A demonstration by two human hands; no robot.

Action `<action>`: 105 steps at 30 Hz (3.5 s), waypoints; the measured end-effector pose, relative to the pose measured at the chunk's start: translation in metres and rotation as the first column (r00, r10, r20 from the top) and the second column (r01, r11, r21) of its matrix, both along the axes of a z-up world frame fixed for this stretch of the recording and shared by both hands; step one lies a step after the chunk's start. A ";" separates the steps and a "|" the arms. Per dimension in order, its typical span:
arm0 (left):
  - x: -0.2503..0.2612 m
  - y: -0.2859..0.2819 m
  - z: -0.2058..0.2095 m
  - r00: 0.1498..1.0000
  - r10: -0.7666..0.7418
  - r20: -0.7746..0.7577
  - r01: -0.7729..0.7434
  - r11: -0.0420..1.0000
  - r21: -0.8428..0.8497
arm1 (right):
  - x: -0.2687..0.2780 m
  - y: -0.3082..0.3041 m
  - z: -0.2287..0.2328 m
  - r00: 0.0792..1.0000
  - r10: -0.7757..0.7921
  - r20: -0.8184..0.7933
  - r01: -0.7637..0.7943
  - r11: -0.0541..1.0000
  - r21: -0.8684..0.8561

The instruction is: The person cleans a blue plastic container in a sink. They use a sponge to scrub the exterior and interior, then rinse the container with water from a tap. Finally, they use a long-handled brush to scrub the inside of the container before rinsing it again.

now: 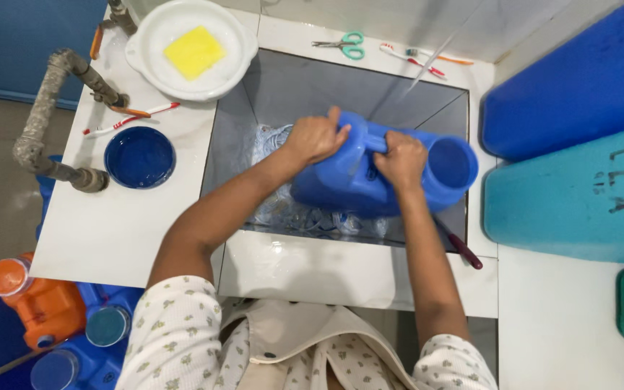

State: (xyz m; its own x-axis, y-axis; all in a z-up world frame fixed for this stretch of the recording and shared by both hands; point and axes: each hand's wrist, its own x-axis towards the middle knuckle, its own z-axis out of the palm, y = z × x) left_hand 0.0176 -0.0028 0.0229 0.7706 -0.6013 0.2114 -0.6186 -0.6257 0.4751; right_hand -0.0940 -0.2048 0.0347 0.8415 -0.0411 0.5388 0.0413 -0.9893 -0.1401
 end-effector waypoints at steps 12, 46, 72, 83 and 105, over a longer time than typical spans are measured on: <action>0.005 -0.033 -0.019 0.970 0.218 -0.108 -0.225 0.973 -0.048 | -0.002 -0.006 -0.009 0.999 -0.035 -0.015 0.035 0.999 -0.008; -0.041 0.114 -0.027 0.954 0.300 0.004 -0.299 0.952 -0.062 | 0.053 -0.112 0.050 0.783 0.449 -0.431 0.152 0.534 0.832; 0.086 -0.098 0.000 0.193 -0.437 -0.879 -0.349 0.806 -0.478 | 0.126 -0.103 0.098 0.795 0.463 -0.392 0.195 0.417 0.888; 0.088 -0.149 -0.044 0.604 -0.391 -0.694 -0.109 0.822 -0.559 | 0.125 -0.107 0.092 0.857 0.490 -0.160 0.094 0.157 0.983; -0.165 -0.123 -0.033 0.810 -0.586 0.019 0.586 0.810 0.002 | 0.061 -0.078 0.038 0.947 0.268 -0.179 -0.275 0.961 -0.018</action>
State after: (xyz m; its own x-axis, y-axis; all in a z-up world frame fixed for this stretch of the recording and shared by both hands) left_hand -0.1475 -0.1259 -0.0101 0.2681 -0.9367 0.2251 -0.8758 -0.1396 0.4621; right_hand -0.0326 -0.2827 0.0732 0.8980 0.2216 0.3802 0.2882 -0.9490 -0.1277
